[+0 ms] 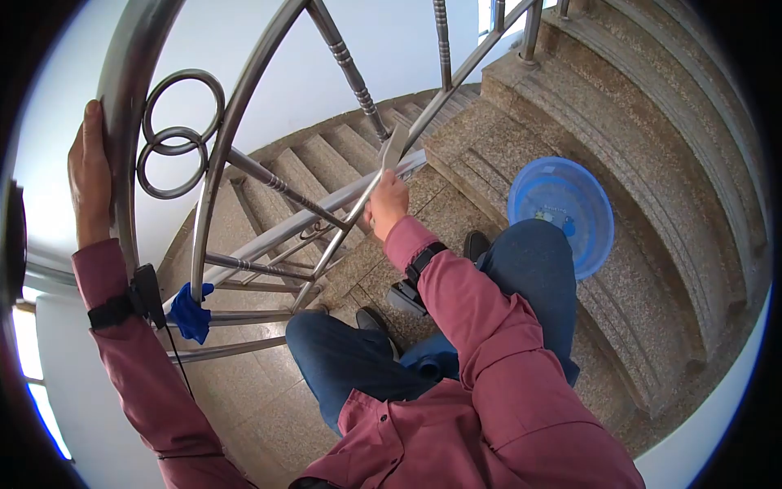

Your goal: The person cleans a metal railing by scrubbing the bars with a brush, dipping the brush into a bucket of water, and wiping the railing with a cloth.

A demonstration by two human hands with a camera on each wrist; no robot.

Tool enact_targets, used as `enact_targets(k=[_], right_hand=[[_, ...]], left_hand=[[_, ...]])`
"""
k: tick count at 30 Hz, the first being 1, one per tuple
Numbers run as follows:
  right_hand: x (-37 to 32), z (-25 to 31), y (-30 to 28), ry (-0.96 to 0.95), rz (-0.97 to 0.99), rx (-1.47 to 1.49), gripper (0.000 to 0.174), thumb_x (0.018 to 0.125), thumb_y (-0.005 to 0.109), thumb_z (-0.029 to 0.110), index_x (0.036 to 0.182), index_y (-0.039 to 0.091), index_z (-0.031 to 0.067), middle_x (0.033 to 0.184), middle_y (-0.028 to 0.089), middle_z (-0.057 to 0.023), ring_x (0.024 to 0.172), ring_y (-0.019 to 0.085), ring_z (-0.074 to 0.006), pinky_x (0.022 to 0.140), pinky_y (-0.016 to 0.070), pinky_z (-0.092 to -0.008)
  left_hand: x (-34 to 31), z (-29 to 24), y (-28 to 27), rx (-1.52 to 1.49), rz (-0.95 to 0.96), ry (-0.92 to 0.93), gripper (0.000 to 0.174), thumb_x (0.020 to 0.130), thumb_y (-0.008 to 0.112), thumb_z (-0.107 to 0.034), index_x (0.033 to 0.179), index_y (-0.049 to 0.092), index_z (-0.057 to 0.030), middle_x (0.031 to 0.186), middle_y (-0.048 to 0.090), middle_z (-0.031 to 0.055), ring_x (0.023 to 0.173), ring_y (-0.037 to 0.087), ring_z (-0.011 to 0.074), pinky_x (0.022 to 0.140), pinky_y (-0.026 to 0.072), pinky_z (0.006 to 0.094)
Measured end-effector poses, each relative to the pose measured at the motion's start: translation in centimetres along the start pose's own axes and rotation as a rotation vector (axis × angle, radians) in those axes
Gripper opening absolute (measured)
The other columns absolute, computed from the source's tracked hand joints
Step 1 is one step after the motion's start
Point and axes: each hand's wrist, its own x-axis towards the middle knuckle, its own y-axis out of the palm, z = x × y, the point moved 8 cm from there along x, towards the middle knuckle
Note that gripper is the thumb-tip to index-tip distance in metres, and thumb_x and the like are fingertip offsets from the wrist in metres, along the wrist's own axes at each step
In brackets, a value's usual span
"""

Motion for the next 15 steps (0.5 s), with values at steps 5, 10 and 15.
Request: enact_targets(k=[5, 10, 15], right_hand=[[-0.8, 0.1, 1.2, -0.025, 0.004, -0.026, 0.036, 0.106, 0.036, 0.041, 0.09, 0.043, 0.0093, 0.064, 0.04, -0.0022, 0.047, 0.044, -0.0168, 0.042, 0.0397, -0.037], [-0.6, -0.1, 1.5, -0.014, -0.012, 0.033, 0.039, 0.106, 0.037, 0.037, 0.1, 0.048, 0.0003, 0.064, 0.052, -0.0115, 0.045, 0.05, -0.0229, 0.04, 0.0427, -0.0358], [2.6, 4.0, 0.1, -0.085, 0.122, -0.156, 0.037, 0.106, 0.036, 0.035, 0.093, 0.049, 0.0025, 0.063, 0.051, -0.0117, 0.047, 0.052, -0.0234, 0.043, 0.0433, -0.0358]], left_hand=[[0.1, 0.4, 0.3, 0.018, 0.016, -0.012, 0.082, 0.1, 0.041, -0.068, 0.138, 0.059, 0.0026, 0.12, 0.066, 0.0198, 0.103, 0.061, 0.0234, 0.093, 0.0459, 0.0314], [0.3, 0.8, 0.4, 0.06, 0.019, -0.024, 0.086, 0.099, 0.034, -0.073, 0.136, 0.061, -0.0002, 0.108, 0.069, 0.0224, 0.095, 0.066, 0.0244, 0.084, 0.0505, 0.0349], [0.1, 0.1, 0.2, 0.059, -0.024, 0.027, 0.086, 0.099, 0.033, -0.072, 0.134, 0.062, 0.0012, 0.105, 0.069, 0.0219, 0.093, 0.065, 0.0242, 0.084, 0.0498, 0.0339]])
